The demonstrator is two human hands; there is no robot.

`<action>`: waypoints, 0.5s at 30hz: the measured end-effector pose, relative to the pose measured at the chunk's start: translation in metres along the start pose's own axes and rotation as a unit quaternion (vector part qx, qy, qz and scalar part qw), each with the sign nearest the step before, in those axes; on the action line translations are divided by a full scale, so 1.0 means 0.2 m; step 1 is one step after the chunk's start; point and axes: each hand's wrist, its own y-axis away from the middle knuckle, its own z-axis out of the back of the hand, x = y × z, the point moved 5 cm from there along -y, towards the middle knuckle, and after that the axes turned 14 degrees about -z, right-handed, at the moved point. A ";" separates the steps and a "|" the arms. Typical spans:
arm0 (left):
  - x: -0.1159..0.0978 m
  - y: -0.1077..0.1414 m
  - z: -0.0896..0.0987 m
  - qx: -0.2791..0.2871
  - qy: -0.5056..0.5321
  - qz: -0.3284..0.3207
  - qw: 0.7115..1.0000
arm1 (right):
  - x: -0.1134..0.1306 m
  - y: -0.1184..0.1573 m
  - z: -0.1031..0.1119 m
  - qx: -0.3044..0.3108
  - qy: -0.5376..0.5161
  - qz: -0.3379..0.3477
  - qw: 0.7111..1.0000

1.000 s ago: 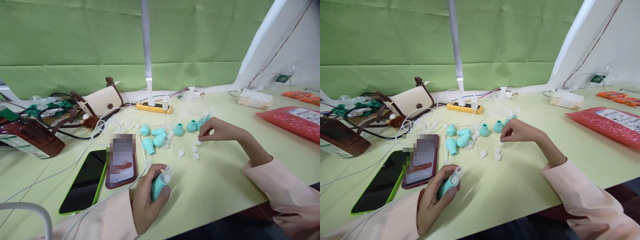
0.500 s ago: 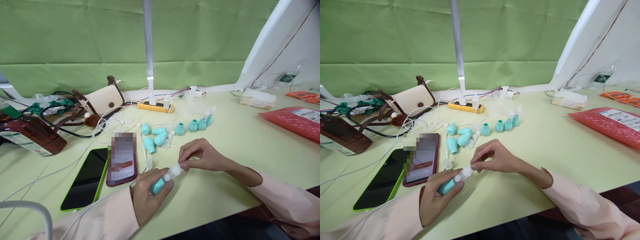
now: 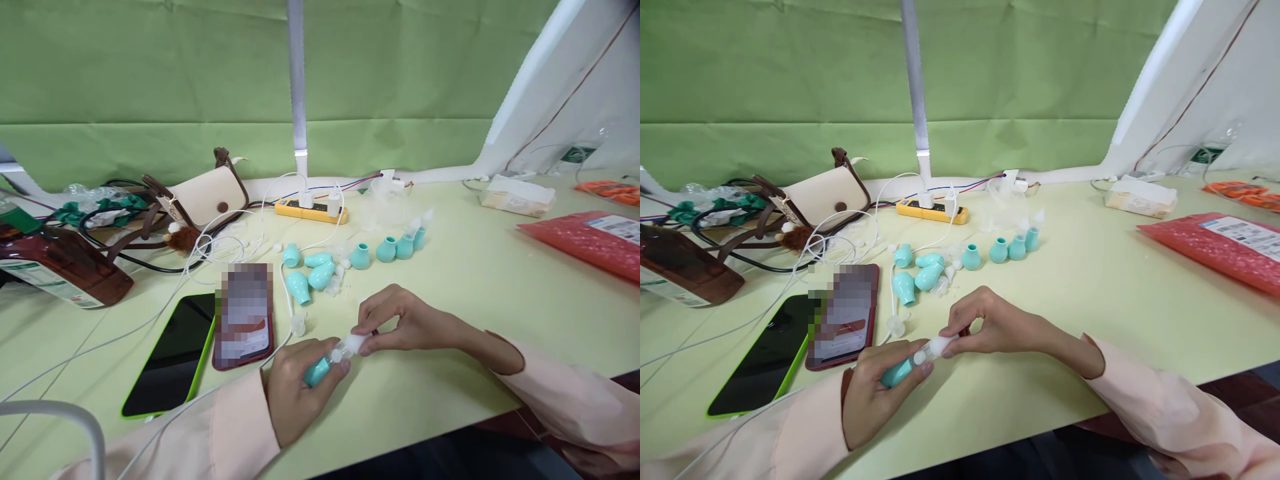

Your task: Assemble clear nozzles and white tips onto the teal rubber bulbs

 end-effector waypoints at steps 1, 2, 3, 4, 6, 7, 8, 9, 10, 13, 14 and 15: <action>0.00 0.00 0.00 0.008 -0.013 -0.006 1.000 | 0.00 0.00 0.00 0.006 0.014 -0.001 1.000; 0.00 0.01 -0.01 0.017 -0.027 -0.013 0.999 | 0.01 0.00 -0.01 0.011 0.029 0.001 1.000; 0.00 0.01 -0.01 0.025 -0.040 -0.021 0.999 | 0.01 0.01 -0.01 0.015 0.044 0.004 0.999; 0.00 0.01 -0.01 0.032 -0.049 -0.030 0.998 | 0.02 0.01 -0.01 0.021 0.058 0.008 0.998; -0.01 0.01 -0.02 0.042 -0.055 -0.046 0.997 | 0.03 0.02 -0.02 0.034 0.081 0.021 0.996; -0.01 0.01 -0.02 0.047 -0.055 -0.052 0.996 | 0.03 0.03 -0.02 0.039 0.092 0.031 0.995; -0.01 0.01 -0.02 0.050 -0.053 -0.054 0.996 | 0.04 0.03 -0.02 0.042 0.106 0.041 0.993; -0.01 0.01 -0.02 0.051 -0.050 -0.053 0.996 | 0.04 0.04 -0.03 0.043 0.124 0.050 0.990; -0.01 0.01 -0.03 0.053 -0.047 -0.050 0.996 | 0.05 0.05 -0.03 0.043 0.146 0.056 0.987; -0.01 0.01 -0.03 0.059 -0.035 -0.052 0.996 | 0.08 0.06 -0.04 0.049 0.223 0.064 0.971; -0.01 0.00 -0.03 0.063 -0.031 -0.056 0.996 | 0.09 0.07 -0.04 0.052 0.247 0.068 0.965; -0.01 0.00 -0.03 0.067 -0.028 -0.060 0.996 | 0.10 0.08 -0.05 0.054 0.270 0.073 0.959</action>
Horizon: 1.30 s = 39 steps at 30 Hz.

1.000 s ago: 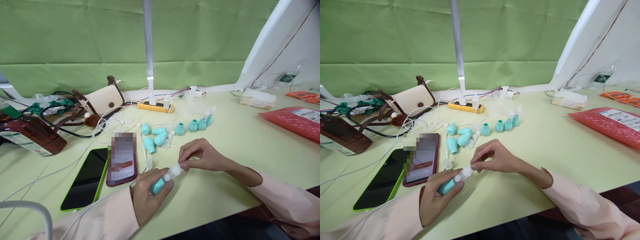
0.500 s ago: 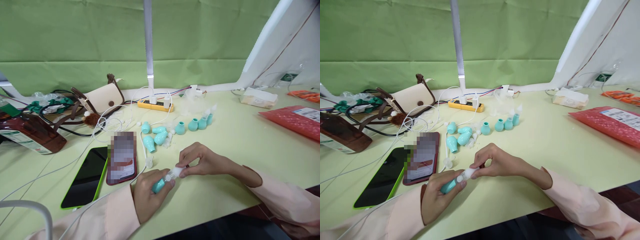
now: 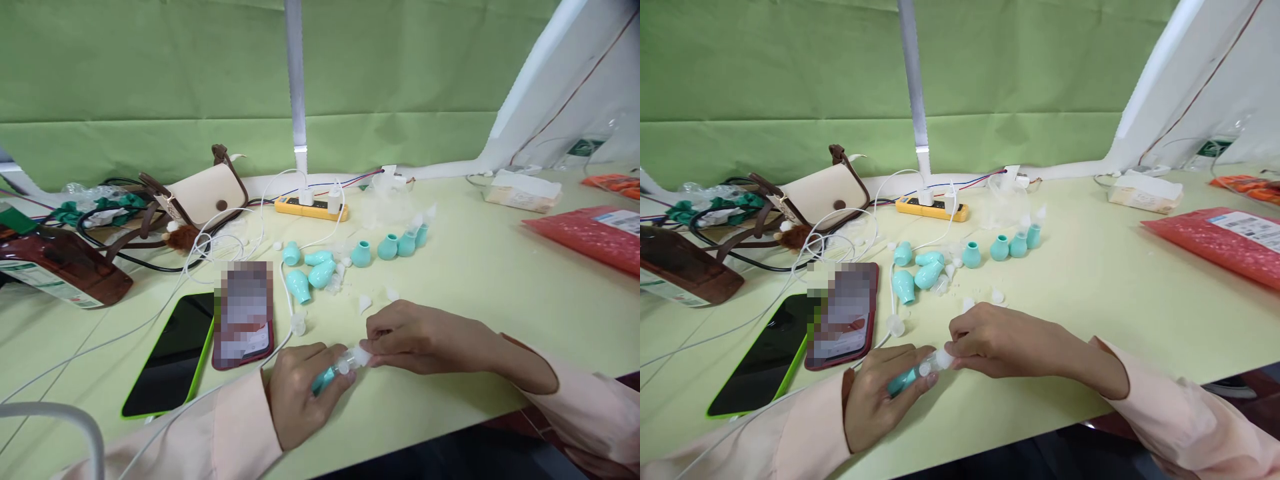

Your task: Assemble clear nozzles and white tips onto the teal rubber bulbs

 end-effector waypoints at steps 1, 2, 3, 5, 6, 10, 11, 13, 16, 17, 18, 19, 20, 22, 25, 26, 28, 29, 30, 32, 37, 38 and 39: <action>0.00 0.00 0.00 0.004 0.002 -0.003 1.000 | 0.01 0.00 0.00 0.000 0.022 0.005 1.000; 0.00 0.00 0.00 0.006 0.003 -0.004 1.000 | 0.03 0.01 0.01 0.000 0.040 0.009 0.999; 0.00 0.00 0.00 0.009 0.006 -0.005 1.000 | 0.04 0.01 0.01 -0.001 0.056 0.011 0.998; 0.00 0.00 0.00 0.013 0.013 -0.005 1.000 | 0.05 0.01 0.01 -0.003 0.071 0.010 0.997; 0.00 0.00 0.00 0.014 0.018 -0.004 1.000 | 0.04 0.02 0.01 -0.006 0.067 0.011 0.998; 0.00 0.00 0.01 -0.006 0.019 0.003 1.000 | 0.00 0.00 0.00 -0.014 -0.044 0.010 0.999; 0.00 0.00 0.01 -0.011 0.014 0.000 1.000 | -0.02 -0.01 -0.01 -0.016 -0.083 0.007 0.996; -0.01 0.00 0.02 -0.017 0.002 -0.021 1.000 | -0.05 -0.02 -0.02 -0.020 -0.158 0.000 0.987; -0.02 0.00 0.02 -0.025 -0.028 -0.070 0.997 | -0.07 -0.04 -0.04 -0.016 -0.250 -0.012 0.968; -0.03 0.01 0.02 -0.027 -0.041 -0.083 0.995 | -0.08 -0.05 -0.05 -0.013 -0.271 -0.018 0.962; -0.03 0.01 0.02 -0.029 -0.055 -0.092 0.994 | -0.08 -0.05 -0.05 -0.010 -0.288 -0.024 0.957; -0.03 0.01 0.02 -0.030 -0.068 -0.100 0.992 | -0.08 -0.05 -0.06 -0.008 -0.301 -0.029 0.953; -0.03 0.02 0.02 -0.031 -0.080 -0.105 0.991 | -0.08 -0.05 -0.06 -0.005 -0.313 -0.035 0.949; -0.03 0.02 0.02 -0.037 -0.094 -0.112 0.988 | -0.09 -0.06 -0.08 -0.003 -0.335 -0.047 0.941; -0.03 0.03 0.02 -0.050 -0.097 -0.114 0.987 | -0.10 -0.07 -0.09 0.000 -0.371 -0.068 0.926; -0.03 0.03 0.02 -0.055 -0.095 -0.110 0.988 | -0.11 -0.07 -0.09 -0.004 -0.381 -0.077 0.921; -0.03 0.03 0.03 -0.062 -0.089 -0.100 0.989 | -0.11 -0.07 -0.08 -0.017 -0.399 -0.095 0.912; -0.03 0.03 0.03 -0.067 -0.085 -0.096 0.989 | -0.11 -0.07 -0.08 -0.023 -0.408 -0.104 0.907; -0.03 0.03 0.04 -0.071 -0.084 -0.094 0.990 | -0.11 -0.08 -0.07 -0.026 -0.419 -0.113 0.901; -0.04 0.03 0.04 -0.079 -0.084 -0.095 0.989 | -0.10 -0.08 -0.08 -0.015 -0.449 -0.135 0.883; -0.03 0.01 0.05 -0.089 -0.050 -0.056 0.993 | -0.14 -0.08 -0.13 0.002 -0.545 -0.207 0.812; -0.02 0.01 0.05 -0.095 -0.034 -0.037 0.994 | -0.15 -0.08 -0.13 -0.009 -0.557 -0.212 0.803; -0.01 0.00 0.06 -0.107 -0.020 -0.017 0.994 | -0.16 -0.08 -0.12 -0.022 -0.567 -0.209 0.796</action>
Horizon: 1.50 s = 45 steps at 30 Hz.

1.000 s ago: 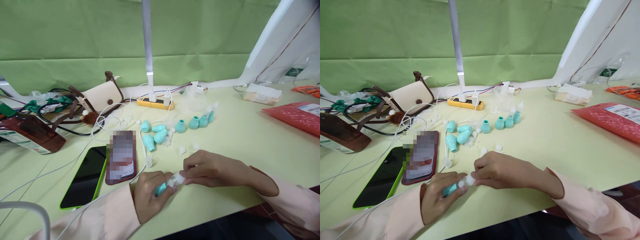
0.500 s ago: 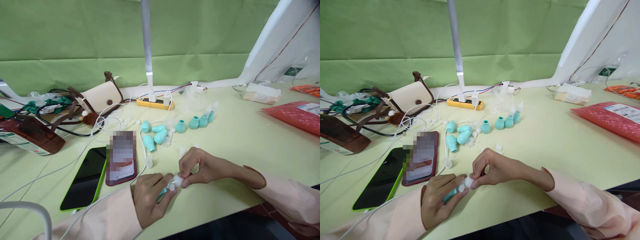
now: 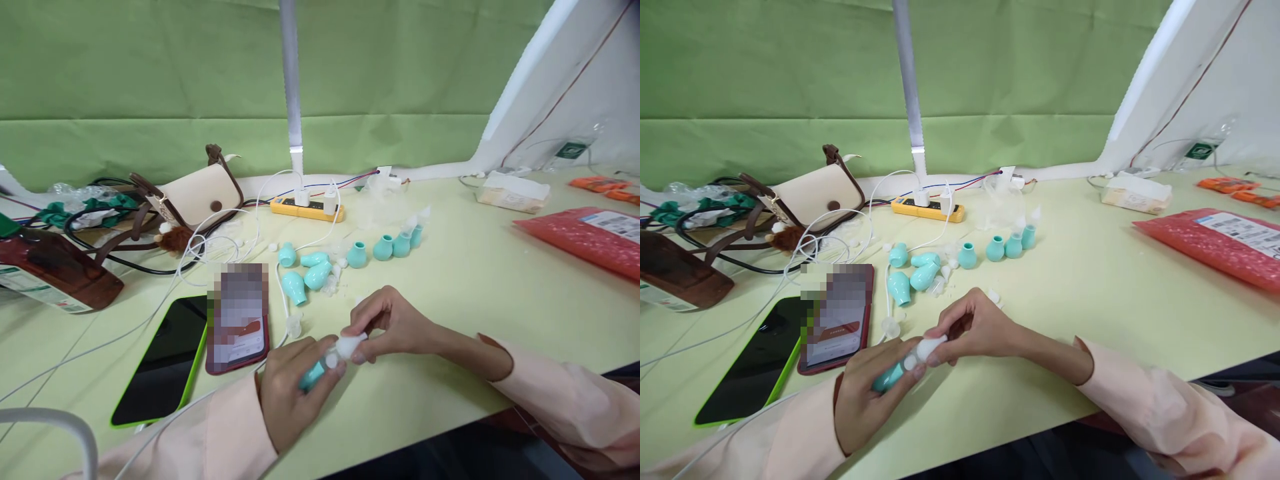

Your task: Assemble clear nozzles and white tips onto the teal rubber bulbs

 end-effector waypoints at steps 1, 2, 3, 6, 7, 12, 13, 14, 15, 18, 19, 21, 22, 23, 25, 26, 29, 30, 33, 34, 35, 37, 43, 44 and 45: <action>0.01 0.00 0.00 -0.013 0.009 0.017 1.000 | 0.01 0.00 0.01 0.000 -0.011 0.011 1.000; 0.01 0.00 0.01 -0.026 0.014 0.027 0.999 | 0.02 0.00 0.02 0.005 -0.017 0.024 1.000; 0.01 0.00 0.01 -0.038 0.018 0.032 0.999 | 0.04 0.00 0.03 0.010 -0.016 0.037 0.999; 0.01 0.00 0.01 -0.041 0.029 0.046 0.998 | 0.07 0.02 0.05 0.002 0.024 0.077 0.997; 0.01 0.00 0.01 -0.038 0.032 0.051 0.997 | 0.08 0.03 0.05 -0.002 0.042 0.090 0.995; 0.02 0.01 -0.01 -0.029 0.034 0.059 0.997 | 0.08 0.04 0.02 -0.010 0.110 0.131 0.985; 0.02 0.01 -0.01 -0.024 0.035 0.062 0.997 | 0.08 0.04 0.02 -0.013 0.125 0.137 0.983; 0.02 0.02 -0.01 -0.020 0.036 0.064 0.997 | 0.08 0.04 0.02 -0.017 0.138 0.144 0.980; 0.02 0.03 -0.02 -0.020 0.038 0.066 0.997 | 0.09 0.04 0.02 -0.019 0.150 0.151 0.977; 0.01 0.05 -0.01 -0.029 0.071 0.064 0.995 | 0.13 0.06 0.05 -0.025 0.161 0.167 0.973; 0.01 0.05 0.00 -0.035 0.090 0.062 0.993 | 0.15 0.07 0.08 -0.029 0.159 0.167 0.973; 0.01 0.05 0.01 -0.047 0.127 0.059 0.989 | 0.19 0.09 0.17 -0.035 0.159 0.157 0.974; 0.01 0.05 0.01 -0.051 0.139 0.057 0.987 | 0.22 0.11 0.22 -0.039 0.166 0.147 0.974; 0.01 0.04 0.01 -0.052 0.144 0.055 0.987 | 0.24 0.13 0.29 -0.049 0.176 0.137 0.974; 0.00 0.03 0.01 -0.050 0.144 0.043 0.987 | 0.29 0.18 0.44 -0.111 0.199 0.124 0.966; 0.00 0.02 0.01 -0.047 0.138 0.037 0.989 | 0.30 0.20 0.50 -0.129 0.202 0.120 0.963; 0.00 0.01 -0.01 -0.031 0.097 0.008 0.995 | 0.35 0.28 0.71 -0.322 0.261 0.121 0.902; 0.00 0.01 -0.02 -0.022 0.080 -0.005 0.997 | 0.35 0.30 0.75 -0.397 0.294 0.117 0.862; -0.01 0.02 -0.03 0.000 0.037 -0.039 0.999 | 0.35 0.33 0.83 -0.528 0.365 0.094 0.761; -0.01 0.02 -0.04 0.005 0.030 -0.045 0.999 | 0.34 0.33 0.84 -0.540 0.372 0.090 0.749; -0.01 0.03 -0.04 0.008 0.025 -0.047 0.999 | 0.33 0.32 0.84 -0.545 0.373 0.087 0.746; -0.01 0.03 -0.05 0.011 0.022 -0.048 0.999 | 0.32 0.31 0.85 -0.547 0.369 0.087 0.746; -0.03 0.02 -0.05 0.025 0.015 -0.057 0.998 | 0.31 0.31 0.85 -0.559 0.394 0.079 0.725; -0.03 0.02 -0.05 0.028 0.013 -0.057 0.998 | 0.31 0.30 0.85 -0.558 0.399 0.077 0.724; -0.03 0.02 -0.05 0.029 0.010 -0.056 0.998 | 0.30 0.30 0.86 -0.555 0.402 0.076 0.724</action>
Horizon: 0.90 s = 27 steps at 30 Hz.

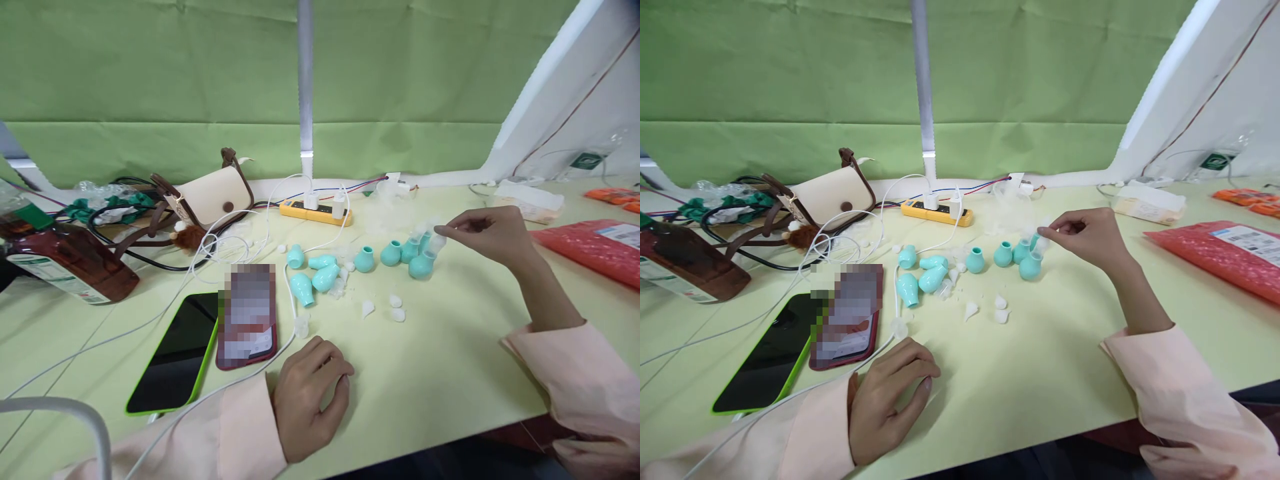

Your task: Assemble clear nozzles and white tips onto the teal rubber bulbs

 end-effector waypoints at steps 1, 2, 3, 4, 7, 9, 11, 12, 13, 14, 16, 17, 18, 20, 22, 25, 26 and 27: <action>0.00 0.00 0.00 0.000 -0.002 0.000 1.000 | 0.00 0.00 -0.01 0.003 0.004 0.003 1.000; 0.00 0.00 0.00 -0.001 -0.003 -0.001 1.000 | -0.01 0.00 -0.02 0.008 0.009 0.006 1.000; 0.00 0.00 0.00 -0.001 -0.004 -0.002 1.000 | -0.01 0.00 -0.03 0.013 0.015 0.011 1.000; 0.00 0.00 0.00 -0.001 -0.004 -0.003 1.000 | -0.01 -0.01 -0.03 0.018 0.021 0.016 1.000; 0.00 0.01 -0.01 0.001 -0.001 -0.005 1.000 | -0.02 -0.01 -0.04 0.014 0.035 0.029 0.999; 0.00 0.01 -0.01 0.002 0.001 -0.005 1.000 | -0.02 -0.01 -0.03 0.008 0.040 0.037 0.998; 0.00 0.01 -0.01 0.003 0.003 -0.005 1.000 | -0.01 -0.01 -0.04 0.016 0.043 0.047 0.998; 0.00 0.01 -0.01 0.004 0.003 -0.006 1.000 | 0.00 0.00 -0.04 0.023 0.045 0.054 0.997; 0.00 0.01 -0.01 0.006 0.003 -0.007 1.000 | 0.00 0.00 -0.04 0.029 0.047 0.061 0.997; 0.00 0.00 -0.01 0.008 0.004 -0.009 1.000 | 0.01 0.01 -0.05 0.034 0.049 0.068 0.996; -0.01 0.00 -0.01 0.015 0.003 -0.010 1.000 | 0.02 0.02 -0.06 0.040 0.054 0.080 0.995; -0.01 0.00 0.00 0.018 0.002 -0.011 1.000 | 0.03 0.02 -0.06 0.036 0.062 0.087 0.994; -0.01 -0.01 0.00 0.019 0.001 -0.012 1.000 | 0.03 0.02 -0.06 0.021 0.075 0.097 0.992; -0.02 -0.01 0.00 0.019 -0.001 -0.012 1.000 | 0.06 0.03 -0.04 -0.049 0.116 0.125 0.984; -0.02 -0.01 0.00 0.020 -0.002 -0.012 1.000 | 0.09 0.05 -0.01 -0.147 0.160 0.164 0.962; -0.01 -0.01 0.00 0.021 0.001 -0.011 1.000 | 0.16 0.11 0.01 -0.253 0.174 0.216 0.927; -0.01 -0.01 -0.01 0.022 0.004 -0.012 1.000 | 0.19 0.14 0.01 -0.278 0.160 0.233 0.918; -0.01 0.00 -0.01 0.022 0.007 -0.013 1.000 | 0.22 0.18 0.00 -0.296 0.135 0.256 0.910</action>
